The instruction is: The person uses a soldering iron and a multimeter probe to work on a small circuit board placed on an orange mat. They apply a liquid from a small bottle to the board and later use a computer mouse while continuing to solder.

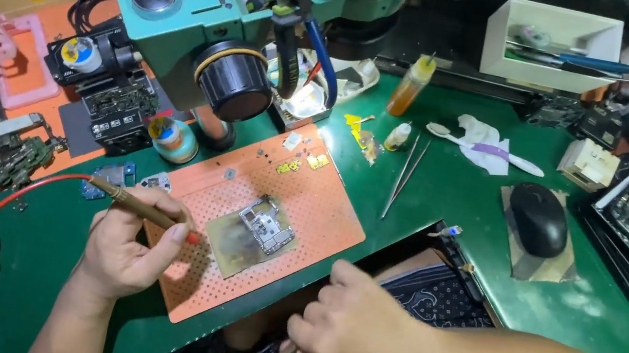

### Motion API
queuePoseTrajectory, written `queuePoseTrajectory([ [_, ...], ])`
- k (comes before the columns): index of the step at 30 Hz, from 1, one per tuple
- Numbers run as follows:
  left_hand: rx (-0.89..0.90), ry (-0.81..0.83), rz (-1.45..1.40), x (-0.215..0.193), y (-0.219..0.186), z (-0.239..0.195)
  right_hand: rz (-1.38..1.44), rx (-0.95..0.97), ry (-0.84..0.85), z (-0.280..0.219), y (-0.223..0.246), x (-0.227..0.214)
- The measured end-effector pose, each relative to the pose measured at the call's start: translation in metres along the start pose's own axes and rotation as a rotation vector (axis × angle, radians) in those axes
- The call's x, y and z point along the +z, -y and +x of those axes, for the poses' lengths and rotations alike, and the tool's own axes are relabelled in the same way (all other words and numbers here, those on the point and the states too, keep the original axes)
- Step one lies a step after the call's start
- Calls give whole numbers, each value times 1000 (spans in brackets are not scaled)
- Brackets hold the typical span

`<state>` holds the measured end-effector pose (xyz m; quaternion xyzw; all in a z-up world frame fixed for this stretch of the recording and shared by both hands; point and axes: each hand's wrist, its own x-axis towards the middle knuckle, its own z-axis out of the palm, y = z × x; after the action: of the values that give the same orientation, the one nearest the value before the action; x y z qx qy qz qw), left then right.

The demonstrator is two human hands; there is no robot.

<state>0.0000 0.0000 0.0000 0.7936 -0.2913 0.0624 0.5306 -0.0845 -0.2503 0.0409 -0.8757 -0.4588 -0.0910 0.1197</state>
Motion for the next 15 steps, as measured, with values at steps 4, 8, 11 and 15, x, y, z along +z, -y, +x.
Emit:
queuePoseTrajectory([
  [4,63,-9,-77,1,-1,2,133,-78,472,-21,7,17],
  [8,82,-13,-105,2,-6,1,359,60,481,-54,-20,-9],
  [11,93,-13,-87,2,-7,2,106,376,-112,-97,-54,-28],
  [15,127,-64,-43,2,-2,1,-491,919,-293,-167,-93,-17],
])
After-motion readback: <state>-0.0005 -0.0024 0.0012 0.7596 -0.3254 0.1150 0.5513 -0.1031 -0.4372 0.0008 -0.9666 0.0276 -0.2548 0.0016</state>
